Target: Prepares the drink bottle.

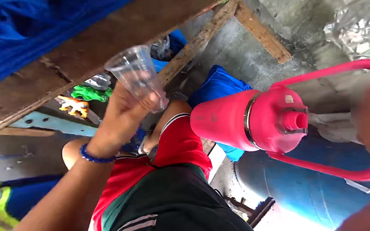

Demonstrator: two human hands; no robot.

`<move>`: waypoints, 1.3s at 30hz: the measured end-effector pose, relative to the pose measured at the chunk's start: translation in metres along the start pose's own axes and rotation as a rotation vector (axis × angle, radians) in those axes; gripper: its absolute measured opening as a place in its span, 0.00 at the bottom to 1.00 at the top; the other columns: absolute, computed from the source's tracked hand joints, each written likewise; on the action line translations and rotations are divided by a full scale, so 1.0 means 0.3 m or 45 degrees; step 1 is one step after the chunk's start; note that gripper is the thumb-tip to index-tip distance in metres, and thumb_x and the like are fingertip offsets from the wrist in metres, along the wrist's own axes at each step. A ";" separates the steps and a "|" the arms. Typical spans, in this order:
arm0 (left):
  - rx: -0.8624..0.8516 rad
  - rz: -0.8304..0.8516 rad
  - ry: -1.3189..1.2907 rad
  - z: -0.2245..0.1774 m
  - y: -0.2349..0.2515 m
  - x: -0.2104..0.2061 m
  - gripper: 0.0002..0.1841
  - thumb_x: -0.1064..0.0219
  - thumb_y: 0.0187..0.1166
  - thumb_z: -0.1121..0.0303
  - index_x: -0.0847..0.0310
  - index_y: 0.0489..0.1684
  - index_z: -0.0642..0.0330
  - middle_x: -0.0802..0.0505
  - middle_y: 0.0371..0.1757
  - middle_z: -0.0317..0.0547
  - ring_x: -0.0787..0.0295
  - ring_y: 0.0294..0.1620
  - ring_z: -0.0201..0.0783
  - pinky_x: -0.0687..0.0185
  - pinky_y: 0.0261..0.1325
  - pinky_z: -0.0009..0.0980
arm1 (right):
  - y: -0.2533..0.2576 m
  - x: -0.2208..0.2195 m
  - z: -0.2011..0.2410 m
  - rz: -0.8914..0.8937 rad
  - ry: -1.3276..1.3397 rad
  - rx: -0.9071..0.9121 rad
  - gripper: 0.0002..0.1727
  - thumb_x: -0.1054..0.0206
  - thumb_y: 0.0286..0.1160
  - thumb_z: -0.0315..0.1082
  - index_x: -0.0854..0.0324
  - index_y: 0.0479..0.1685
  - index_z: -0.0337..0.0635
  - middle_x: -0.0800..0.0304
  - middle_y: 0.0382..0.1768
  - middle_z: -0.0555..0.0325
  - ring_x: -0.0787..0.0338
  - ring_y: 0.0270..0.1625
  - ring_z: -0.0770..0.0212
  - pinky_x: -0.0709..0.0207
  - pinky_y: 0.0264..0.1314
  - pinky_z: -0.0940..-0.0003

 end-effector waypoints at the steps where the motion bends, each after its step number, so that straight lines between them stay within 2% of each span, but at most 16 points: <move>1: 0.014 -0.007 -0.024 0.025 -0.035 0.002 0.24 0.34 0.83 0.68 0.36 0.77 0.52 0.07 0.56 0.36 0.07 0.58 0.39 0.11 0.67 0.44 | 0.025 -0.043 -0.001 0.003 0.032 -0.011 0.15 0.55 0.89 0.31 0.22 0.57 0.44 0.21 0.24 0.68 0.23 0.16 0.78 0.24 0.17 0.87; 4: 0.062 -0.086 -0.060 0.077 -0.120 0.030 0.25 0.34 0.83 0.69 0.35 0.77 0.53 0.07 0.58 0.38 0.07 0.59 0.40 0.11 0.68 0.44 | 0.073 -0.157 0.011 0.001 0.113 -0.040 0.19 0.62 0.90 0.28 0.23 0.57 0.41 0.22 0.25 0.66 0.24 0.15 0.79 0.27 0.14 0.88; 7: 0.101 -0.127 -0.106 0.102 -0.183 0.040 0.25 0.34 0.82 0.68 0.35 0.78 0.54 0.08 0.58 0.41 0.07 0.58 0.42 0.10 0.66 0.45 | 0.090 -0.253 0.034 0.014 0.219 -0.022 0.18 0.64 0.89 0.27 0.25 0.52 0.41 0.24 0.23 0.65 0.26 0.13 0.79 0.30 0.10 0.89; 11: 0.090 -0.076 -0.128 0.098 -0.236 0.011 0.24 0.33 0.81 0.71 0.33 0.75 0.52 0.07 0.57 0.34 0.08 0.57 0.32 0.10 0.63 0.33 | 0.102 -0.394 0.024 0.309 0.442 0.018 0.18 0.62 0.87 0.28 0.24 0.52 0.39 0.21 0.26 0.63 0.22 0.16 0.77 0.26 0.14 0.87; 14: 0.036 -0.021 -0.084 0.056 -0.254 -0.010 0.26 0.32 0.79 0.75 0.34 0.75 0.53 0.08 0.58 0.33 0.09 0.56 0.29 0.11 0.61 0.27 | 0.100 -0.487 0.021 0.514 0.625 -0.012 0.17 0.62 0.87 0.28 0.25 0.52 0.37 0.22 0.27 0.62 0.21 0.17 0.76 0.24 0.16 0.87; 17: -0.056 0.015 0.109 0.030 -0.274 -0.004 0.31 0.26 0.76 0.72 0.35 0.78 0.61 0.09 0.62 0.43 0.08 0.59 0.35 0.09 0.63 0.34 | 0.099 -0.560 0.014 0.624 0.772 -0.060 0.16 0.61 0.86 0.29 0.26 0.51 0.36 0.24 0.26 0.61 0.21 0.17 0.76 0.24 0.17 0.87; 19: -0.134 0.006 0.326 0.016 -0.287 0.008 0.32 0.24 0.75 0.67 0.33 0.78 0.65 0.10 0.64 0.45 0.09 0.61 0.34 0.10 0.65 0.34 | 0.106 -0.592 0.008 0.647 0.829 -0.083 0.15 0.61 0.88 0.30 0.27 0.50 0.37 0.24 0.26 0.62 0.22 0.17 0.76 0.24 0.17 0.88; 22: -0.178 -0.007 0.529 0.006 -0.295 0.024 0.31 0.25 0.75 0.66 0.31 0.75 0.67 0.08 0.62 0.47 0.08 0.60 0.34 0.10 0.65 0.34 | 0.120 -0.624 0.000 0.659 0.847 -0.106 0.16 0.62 0.89 0.32 0.28 0.55 0.38 0.27 0.25 0.63 0.24 0.15 0.78 0.26 0.16 0.89; 24: -0.197 -0.011 0.607 0.003 -0.294 0.035 0.33 0.24 0.75 0.65 0.32 0.78 0.68 0.09 0.62 0.48 0.09 0.62 0.34 0.12 0.68 0.33 | 0.124 -0.654 -0.004 0.690 0.864 -0.132 0.17 0.63 0.89 0.31 0.29 0.58 0.39 0.28 0.24 0.64 0.26 0.13 0.79 0.28 0.14 0.89; 28: -0.211 -0.047 0.691 0.000 -0.281 0.062 0.33 0.24 0.74 0.67 0.31 0.78 0.67 0.09 0.63 0.48 0.10 0.62 0.33 0.13 0.68 0.32 | 0.127 -0.714 -0.009 0.766 0.976 -0.198 0.17 0.64 0.87 0.30 0.30 0.60 0.37 0.29 0.23 0.64 0.28 0.12 0.79 0.30 0.13 0.90; 31: -0.204 -0.042 0.632 -0.001 -0.270 0.072 0.34 0.23 0.73 0.71 0.31 0.79 0.69 0.11 0.67 0.51 0.10 0.64 0.35 0.13 0.69 0.33 | 0.120 -0.763 -0.011 0.860 1.058 -0.225 0.17 0.62 0.87 0.30 0.30 0.61 0.35 0.28 0.23 0.63 0.27 0.12 0.78 0.29 0.13 0.89; 33: -0.211 -0.045 0.631 -0.010 -0.264 0.077 0.34 0.23 0.72 0.71 0.31 0.79 0.69 0.11 0.67 0.51 0.10 0.63 0.35 0.13 0.67 0.33 | 0.115 -0.794 -0.014 0.933 1.107 -0.238 0.17 0.61 0.87 0.31 0.30 0.61 0.35 0.28 0.25 0.62 0.26 0.13 0.77 0.28 0.14 0.88; 39: -0.199 -0.076 0.595 -0.026 -0.277 0.113 0.33 0.24 0.74 0.69 0.31 0.80 0.68 0.09 0.65 0.50 0.09 0.61 0.36 0.11 0.65 0.33 | 0.118 -0.873 -0.033 0.926 1.133 -0.235 0.17 0.61 0.89 0.31 0.28 0.59 0.33 0.27 0.26 0.61 0.27 0.14 0.76 0.29 0.14 0.87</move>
Point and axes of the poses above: each hand's wrist, its own y-axis towards the middle knuckle, its own x-axis out of the back of the hand, z = x × y, the point moved 9 cm from there along y, towards the middle knuckle
